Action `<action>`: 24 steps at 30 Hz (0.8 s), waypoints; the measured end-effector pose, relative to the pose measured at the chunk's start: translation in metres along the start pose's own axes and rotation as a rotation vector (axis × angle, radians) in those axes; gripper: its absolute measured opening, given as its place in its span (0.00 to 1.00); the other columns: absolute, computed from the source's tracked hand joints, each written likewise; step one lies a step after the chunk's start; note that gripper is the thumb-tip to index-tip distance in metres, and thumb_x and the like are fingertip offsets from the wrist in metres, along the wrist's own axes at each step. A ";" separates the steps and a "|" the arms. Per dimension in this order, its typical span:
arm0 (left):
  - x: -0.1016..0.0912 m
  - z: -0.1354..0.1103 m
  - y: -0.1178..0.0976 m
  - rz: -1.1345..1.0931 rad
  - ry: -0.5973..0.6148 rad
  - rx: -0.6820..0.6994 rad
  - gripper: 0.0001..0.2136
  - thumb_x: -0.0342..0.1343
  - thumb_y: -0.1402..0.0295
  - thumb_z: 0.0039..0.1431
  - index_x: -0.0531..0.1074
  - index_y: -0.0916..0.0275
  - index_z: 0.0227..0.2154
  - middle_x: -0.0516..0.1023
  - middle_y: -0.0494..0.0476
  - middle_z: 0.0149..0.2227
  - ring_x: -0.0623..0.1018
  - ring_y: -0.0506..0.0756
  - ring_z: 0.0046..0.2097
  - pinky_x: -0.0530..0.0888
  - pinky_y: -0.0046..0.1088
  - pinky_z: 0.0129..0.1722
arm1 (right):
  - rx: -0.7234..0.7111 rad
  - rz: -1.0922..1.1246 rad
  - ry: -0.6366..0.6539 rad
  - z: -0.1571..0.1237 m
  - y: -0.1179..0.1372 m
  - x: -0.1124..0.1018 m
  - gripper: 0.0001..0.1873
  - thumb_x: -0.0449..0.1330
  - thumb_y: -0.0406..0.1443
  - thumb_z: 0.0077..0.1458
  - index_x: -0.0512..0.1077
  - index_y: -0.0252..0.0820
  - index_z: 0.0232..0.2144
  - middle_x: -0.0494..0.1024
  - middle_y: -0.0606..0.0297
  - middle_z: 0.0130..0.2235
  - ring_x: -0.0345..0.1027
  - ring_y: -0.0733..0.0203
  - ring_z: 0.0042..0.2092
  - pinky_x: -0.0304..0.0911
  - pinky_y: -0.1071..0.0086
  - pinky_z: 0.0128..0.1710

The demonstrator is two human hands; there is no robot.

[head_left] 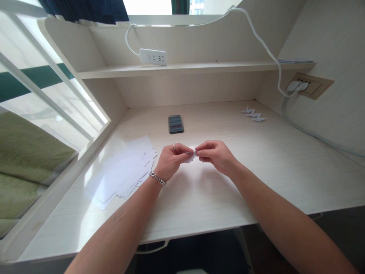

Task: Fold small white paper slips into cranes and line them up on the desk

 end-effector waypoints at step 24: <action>-0.001 -0.005 -0.004 0.192 0.026 0.209 0.06 0.67 0.67 0.48 0.79 0.64 0.26 0.79 0.55 0.25 0.76 0.51 0.28 0.74 0.29 0.30 | 0.045 0.107 0.001 0.000 0.002 -0.001 0.07 0.70 0.32 0.38 0.79 0.37 0.25 0.77 0.62 0.24 0.69 0.64 0.27 0.66 0.68 0.30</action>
Point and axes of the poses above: each hand's wrist, its own z-axis towards the middle knuckle, its own x-axis out of the palm, y = z × x, the point moved 2 cm from there along z, towards the middle knuckle
